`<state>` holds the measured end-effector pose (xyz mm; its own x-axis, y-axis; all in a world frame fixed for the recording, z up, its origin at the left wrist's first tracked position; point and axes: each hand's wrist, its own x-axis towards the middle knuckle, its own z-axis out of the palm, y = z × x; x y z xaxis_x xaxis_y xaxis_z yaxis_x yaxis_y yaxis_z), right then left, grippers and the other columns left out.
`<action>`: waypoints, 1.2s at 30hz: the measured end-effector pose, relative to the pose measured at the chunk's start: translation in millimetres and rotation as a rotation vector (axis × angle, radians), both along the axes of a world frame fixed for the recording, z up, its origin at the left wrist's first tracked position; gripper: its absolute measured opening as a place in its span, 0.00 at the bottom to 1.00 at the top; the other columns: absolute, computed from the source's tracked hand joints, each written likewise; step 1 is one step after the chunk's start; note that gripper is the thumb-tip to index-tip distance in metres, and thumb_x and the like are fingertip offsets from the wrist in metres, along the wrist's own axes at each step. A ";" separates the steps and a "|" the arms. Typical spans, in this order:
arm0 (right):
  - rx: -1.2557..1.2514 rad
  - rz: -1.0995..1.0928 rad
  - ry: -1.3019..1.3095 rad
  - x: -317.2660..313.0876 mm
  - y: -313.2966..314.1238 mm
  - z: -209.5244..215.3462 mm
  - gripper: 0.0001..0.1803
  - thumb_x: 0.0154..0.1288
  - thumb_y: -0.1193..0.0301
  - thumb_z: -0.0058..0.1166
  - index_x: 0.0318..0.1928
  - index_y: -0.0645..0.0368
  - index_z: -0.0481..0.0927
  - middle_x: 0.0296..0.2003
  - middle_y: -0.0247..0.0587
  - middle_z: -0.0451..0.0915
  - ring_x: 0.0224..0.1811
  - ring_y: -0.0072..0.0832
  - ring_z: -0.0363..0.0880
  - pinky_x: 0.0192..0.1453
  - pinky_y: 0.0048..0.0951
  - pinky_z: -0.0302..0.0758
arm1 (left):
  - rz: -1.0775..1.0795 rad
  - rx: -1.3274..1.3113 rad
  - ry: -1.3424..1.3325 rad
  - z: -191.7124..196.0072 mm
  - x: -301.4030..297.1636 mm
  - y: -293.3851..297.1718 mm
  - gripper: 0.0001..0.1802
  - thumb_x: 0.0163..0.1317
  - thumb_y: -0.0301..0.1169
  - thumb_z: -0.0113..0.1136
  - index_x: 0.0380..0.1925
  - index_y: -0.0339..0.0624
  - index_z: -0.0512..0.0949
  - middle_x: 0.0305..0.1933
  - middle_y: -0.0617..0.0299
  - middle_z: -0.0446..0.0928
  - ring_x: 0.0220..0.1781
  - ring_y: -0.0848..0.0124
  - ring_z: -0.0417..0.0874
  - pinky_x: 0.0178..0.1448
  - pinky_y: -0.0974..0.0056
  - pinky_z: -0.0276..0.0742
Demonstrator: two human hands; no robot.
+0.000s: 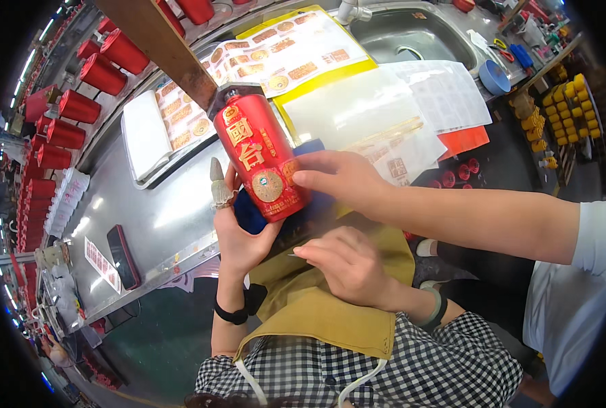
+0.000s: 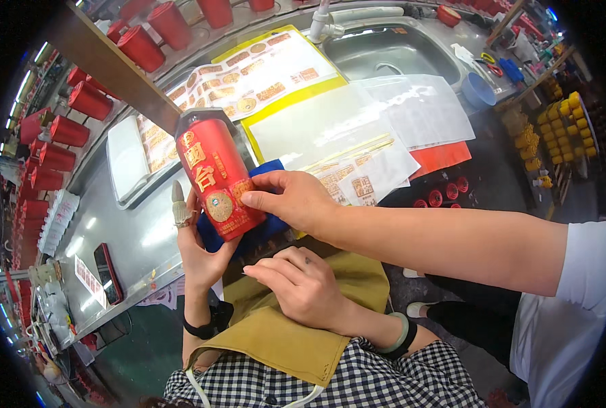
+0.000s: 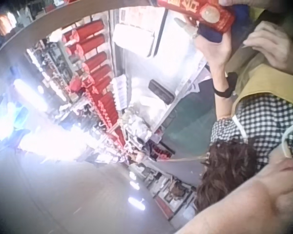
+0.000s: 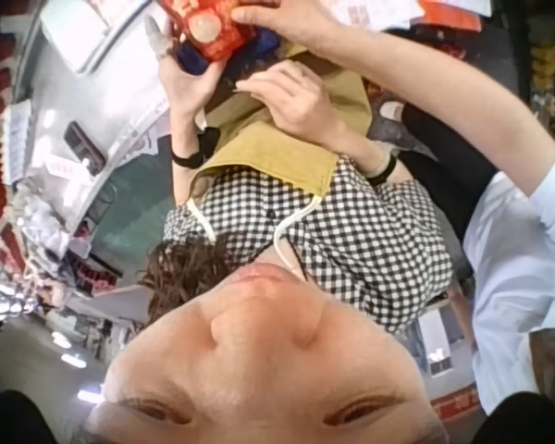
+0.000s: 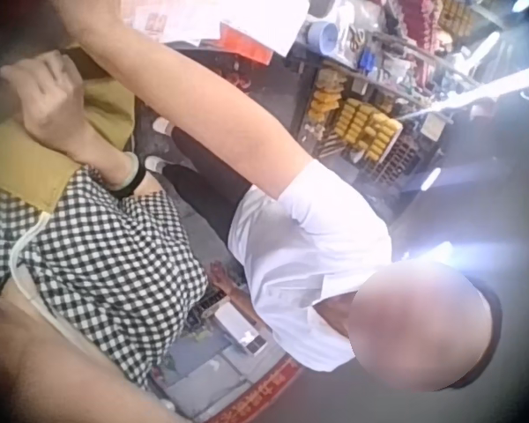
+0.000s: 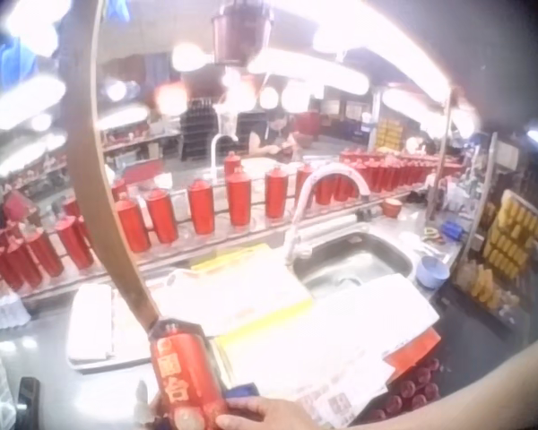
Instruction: Applying gold labels to red canisters/bottles on a factory production line.
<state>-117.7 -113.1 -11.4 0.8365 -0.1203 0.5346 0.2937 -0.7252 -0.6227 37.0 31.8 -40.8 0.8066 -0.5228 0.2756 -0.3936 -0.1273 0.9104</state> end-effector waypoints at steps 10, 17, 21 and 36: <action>0.383 0.007 0.224 -1.9 0.8 5.5 0.13 0.66 0.79 0.57 0.51 0.60 0.83 0.42 0.41 0.82 0.44 0.34 0.81 0.49 0.32 0.78 | 0.035 -0.014 0.104 2.6 -5.2 4.8 0.66 0.47 0.30 0.81 0.78 0.31 0.43 0.77 0.43 0.59 0.77 0.54 0.66 0.77 0.52 0.63; 0.803 0.083 0.398 -7.4 -6.6 3.3 0.13 0.72 0.71 0.55 0.55 0.59 0.79 0.41 0.38 0.77 0.41 0.24 0.75 0.50 0.28 0.73 | 0.156 -0.184 -0.321 55.6 -16.0 34.6 0.64 0.49 0.52 0.80 0.74 0.24 0.54 0.76 0.40 0.60 0.78 0.50 0.62 0.80 0.48 0.55; 0.742 0.138 0.568 -10.4 -3.4 9.9 0.13 0.69 0.66 0.63 0.48 0.60 0.79 0.39 0.37 0.77 0.39 0.23 0.74 0.47 0.28 0.72 | 0.352 -0.485 -0.288 42.2 -33.9 35.7 0.52 0.60 0.41 0.72 0.73 0.22 0.54 0.69 0.39 0.68 0.70 0.53 0.71 0.77 0.48 0.60; 0.697 0.203 0.462 -14.2 13.4 9.9 0.14 0.78 0.63 0.50 0.45 0.62 0.78 0.37 0.36 0.77 0.38 0.23 0.73 0.45 0.27 0.69 | 0.309 -0.322 -0.081 27.0 -68.8 29.5 0.37 0.68 0.29 0.57 0.72 0.24 0.56 0.60 0.46 0.76 0.61 0.60 0.78 0.71 0.55 0.68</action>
<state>-131.8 -99.7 -1.5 0.9929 -0.1186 -0.0052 -0.0164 -0.0935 -0.9955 -31.8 61.3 -13.8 0.8805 -0.1380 0.4534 -0.4533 0.0345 0.8907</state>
